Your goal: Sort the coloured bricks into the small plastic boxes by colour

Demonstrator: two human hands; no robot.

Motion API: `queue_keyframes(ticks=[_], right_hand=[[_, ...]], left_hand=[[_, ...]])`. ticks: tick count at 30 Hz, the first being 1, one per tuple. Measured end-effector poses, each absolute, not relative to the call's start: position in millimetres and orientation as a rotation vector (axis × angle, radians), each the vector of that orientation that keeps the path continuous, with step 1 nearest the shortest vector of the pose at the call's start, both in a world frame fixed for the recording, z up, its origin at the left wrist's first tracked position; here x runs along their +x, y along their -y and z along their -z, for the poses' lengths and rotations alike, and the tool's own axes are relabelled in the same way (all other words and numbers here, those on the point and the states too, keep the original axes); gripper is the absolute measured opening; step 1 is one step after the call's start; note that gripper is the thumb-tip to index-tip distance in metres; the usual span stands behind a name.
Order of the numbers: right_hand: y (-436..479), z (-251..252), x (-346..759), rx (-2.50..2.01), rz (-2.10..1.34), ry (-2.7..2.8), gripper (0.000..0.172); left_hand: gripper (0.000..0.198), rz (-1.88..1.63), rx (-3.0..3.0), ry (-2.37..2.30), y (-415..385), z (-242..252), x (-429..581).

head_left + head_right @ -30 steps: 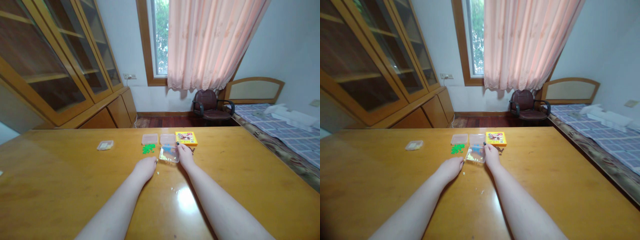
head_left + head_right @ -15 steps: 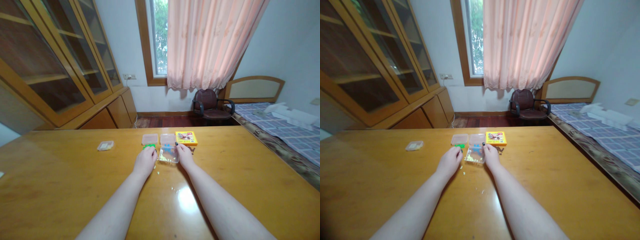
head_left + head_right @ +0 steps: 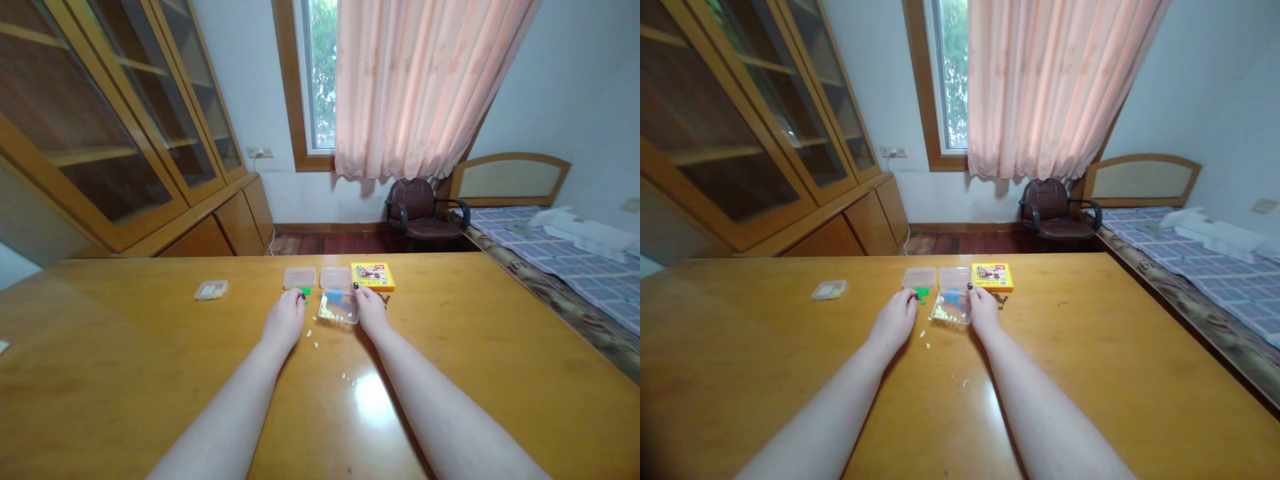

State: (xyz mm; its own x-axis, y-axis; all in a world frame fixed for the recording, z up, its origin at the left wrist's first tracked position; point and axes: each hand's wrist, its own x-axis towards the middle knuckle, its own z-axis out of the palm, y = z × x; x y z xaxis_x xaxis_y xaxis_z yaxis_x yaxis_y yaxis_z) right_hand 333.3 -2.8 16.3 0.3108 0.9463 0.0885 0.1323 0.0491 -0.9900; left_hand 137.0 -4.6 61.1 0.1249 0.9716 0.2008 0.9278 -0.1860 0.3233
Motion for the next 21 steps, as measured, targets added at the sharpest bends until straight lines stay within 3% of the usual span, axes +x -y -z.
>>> queue_keyframes(ticks=[8, 17, 21], right_hand=[[-3, -9, 336, -1.358, -0.905, 0.984, 0.028], [-7, -1, 337, -1.321, -0.903, 0.958, 0.032], [-5, -1, 337, -1.333, -0.889, 0.976, 0.031]], left_hand=[[0.03, -0.102, 2.201, -2.225, 2, -65, 126], [0.051, 0.383, 2.295, -1.732, 28, -59, 137], [0.039, 0.355, 2.307, -1.736, 24, -51, 140]])
